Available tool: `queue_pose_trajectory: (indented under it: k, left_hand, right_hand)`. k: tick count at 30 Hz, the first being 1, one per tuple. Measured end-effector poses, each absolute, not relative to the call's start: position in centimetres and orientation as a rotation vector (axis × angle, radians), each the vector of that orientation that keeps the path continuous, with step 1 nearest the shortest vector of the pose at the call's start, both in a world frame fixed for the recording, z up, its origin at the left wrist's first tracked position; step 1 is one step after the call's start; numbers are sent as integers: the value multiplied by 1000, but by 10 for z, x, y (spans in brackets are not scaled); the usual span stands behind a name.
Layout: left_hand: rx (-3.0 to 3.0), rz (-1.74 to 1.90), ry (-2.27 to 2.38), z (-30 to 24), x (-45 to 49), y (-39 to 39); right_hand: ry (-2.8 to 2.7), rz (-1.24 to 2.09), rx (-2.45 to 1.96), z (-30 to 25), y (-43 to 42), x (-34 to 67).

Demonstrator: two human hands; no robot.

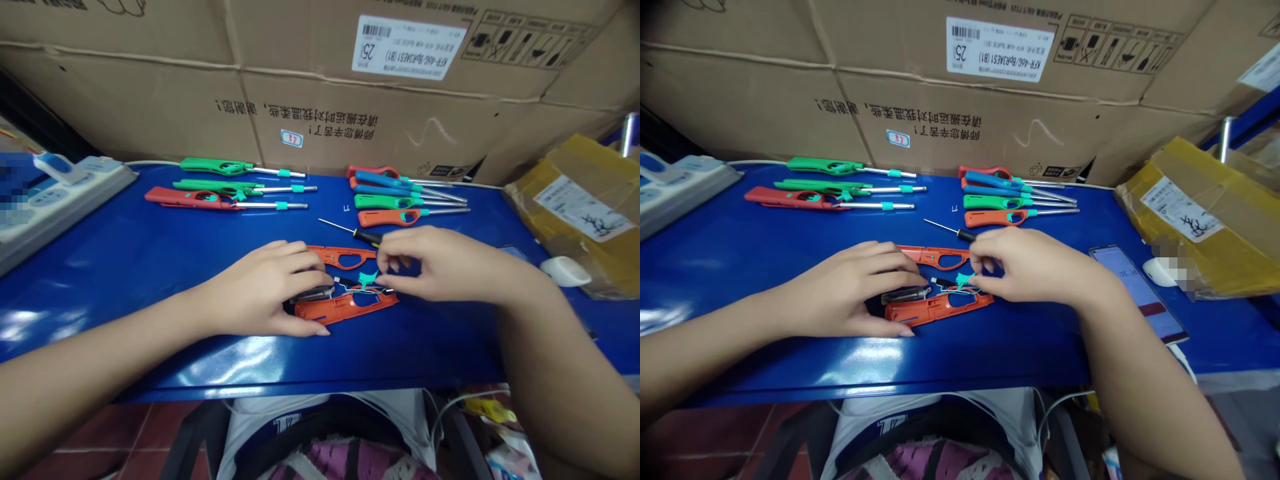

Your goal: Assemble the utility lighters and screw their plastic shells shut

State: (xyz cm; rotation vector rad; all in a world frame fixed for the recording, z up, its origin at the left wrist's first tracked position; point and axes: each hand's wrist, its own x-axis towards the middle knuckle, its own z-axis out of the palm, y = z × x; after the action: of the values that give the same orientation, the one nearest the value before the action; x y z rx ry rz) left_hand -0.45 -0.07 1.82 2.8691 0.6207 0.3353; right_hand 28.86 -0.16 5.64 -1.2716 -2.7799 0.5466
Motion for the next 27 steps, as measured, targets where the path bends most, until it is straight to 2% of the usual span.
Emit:
queue_pose_trajectory:
  k: [4, 8, 18, 23, 27]
  left_hand:
    - [2855, 284, 583, 17, -6, -2]
    - [2852, 263, 582, 16, -8, 1]
    - [2918, 274, 463, 16, -9, 4]
    - [3010, 317, 408, 17, -10, 2]
    - [3004, 309, 435, 16, -9, 1]
  right_hand:
    - [-2881, 769, -1464, 58, -2, 298]
    - [-2874, 861, -1427, 57, -3, 295]
    - [-2791, 707, -1457, 52, 3, 293]
    - [-2828, 482, -1361, 53, -2, 288]
    - [-2764, 519, -1234, 47, -2, 284]
